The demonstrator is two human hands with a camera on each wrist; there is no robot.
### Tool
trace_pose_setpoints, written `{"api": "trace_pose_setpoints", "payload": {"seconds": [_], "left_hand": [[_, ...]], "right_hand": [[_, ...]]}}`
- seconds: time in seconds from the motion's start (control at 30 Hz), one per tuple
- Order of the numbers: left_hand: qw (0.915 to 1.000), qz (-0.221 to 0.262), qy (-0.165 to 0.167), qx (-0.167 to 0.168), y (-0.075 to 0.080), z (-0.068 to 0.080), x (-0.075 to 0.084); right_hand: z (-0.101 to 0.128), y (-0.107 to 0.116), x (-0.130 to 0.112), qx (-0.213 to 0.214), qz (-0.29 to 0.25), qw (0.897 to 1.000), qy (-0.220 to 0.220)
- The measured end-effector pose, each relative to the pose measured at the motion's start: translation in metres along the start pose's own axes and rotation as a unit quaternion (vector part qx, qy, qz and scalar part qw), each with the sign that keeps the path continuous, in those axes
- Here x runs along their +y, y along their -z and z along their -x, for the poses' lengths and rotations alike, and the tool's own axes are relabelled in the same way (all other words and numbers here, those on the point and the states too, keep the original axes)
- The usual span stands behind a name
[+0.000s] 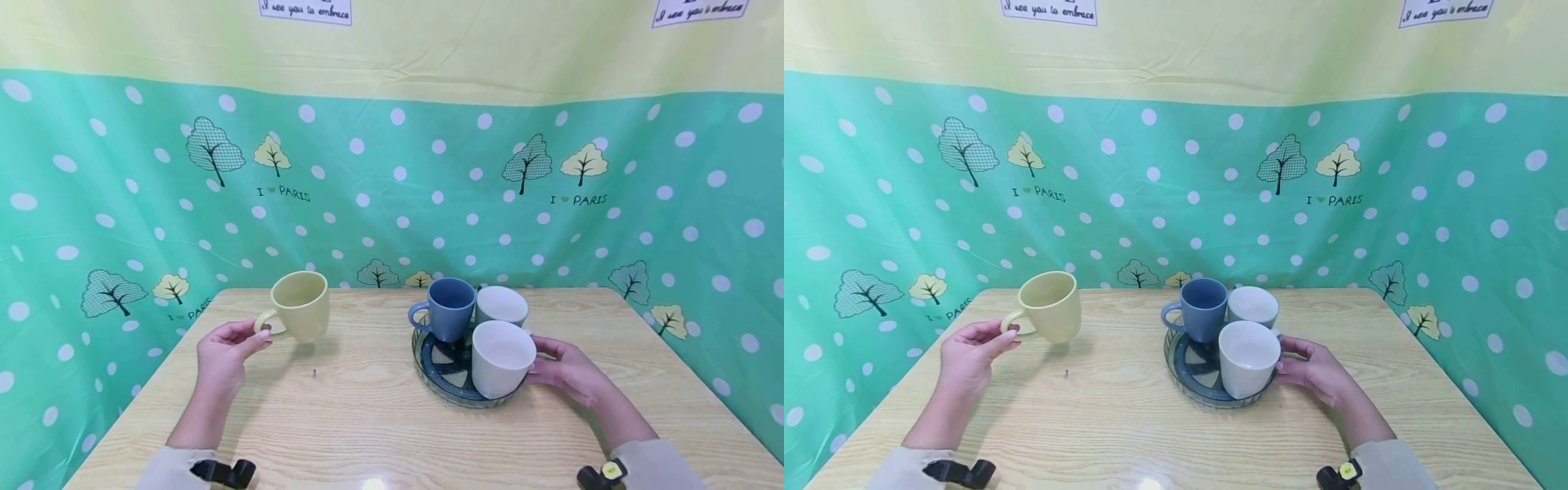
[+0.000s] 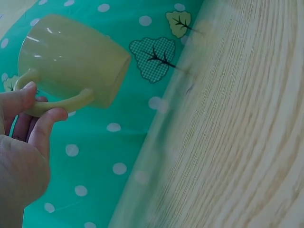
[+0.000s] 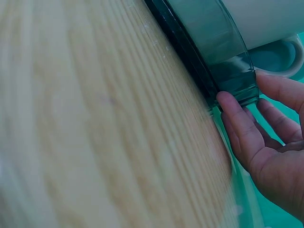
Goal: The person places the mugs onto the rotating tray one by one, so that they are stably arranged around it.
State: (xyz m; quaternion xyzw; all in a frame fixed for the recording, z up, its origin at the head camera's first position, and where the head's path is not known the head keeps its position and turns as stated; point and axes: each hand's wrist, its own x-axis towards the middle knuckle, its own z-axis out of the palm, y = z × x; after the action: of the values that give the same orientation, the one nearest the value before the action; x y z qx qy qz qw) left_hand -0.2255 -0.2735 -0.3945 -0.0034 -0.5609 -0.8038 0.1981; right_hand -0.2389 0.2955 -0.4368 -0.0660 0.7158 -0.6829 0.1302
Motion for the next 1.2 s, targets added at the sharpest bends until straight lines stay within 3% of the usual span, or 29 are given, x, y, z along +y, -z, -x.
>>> {"api": "trace_pose_setpoints", "payload": {"seconds": [0.43, 0.77, 1.2], "left_hand": [[0.9997, -0.004, -0.01, -0.02, -0.016, 0.006, 0.001], [0.9992, -0.004, 0.005, -0.039, -0.026, 0.012, -0.001], [0.9977, -0.01, 0.0, -0.067, -0.038, 0.016, -0.006]], "right_hand": [[0.0, 0.0, -0.003, -0.002, 0.007, 1.0, 0.0], [0.001, -0.001, -0.003, -0.008, 0.003, 1.0, 0.005], [0.0, 0.003, 0.0, -0.017, -0.009, 1.0, 0.012]]}}
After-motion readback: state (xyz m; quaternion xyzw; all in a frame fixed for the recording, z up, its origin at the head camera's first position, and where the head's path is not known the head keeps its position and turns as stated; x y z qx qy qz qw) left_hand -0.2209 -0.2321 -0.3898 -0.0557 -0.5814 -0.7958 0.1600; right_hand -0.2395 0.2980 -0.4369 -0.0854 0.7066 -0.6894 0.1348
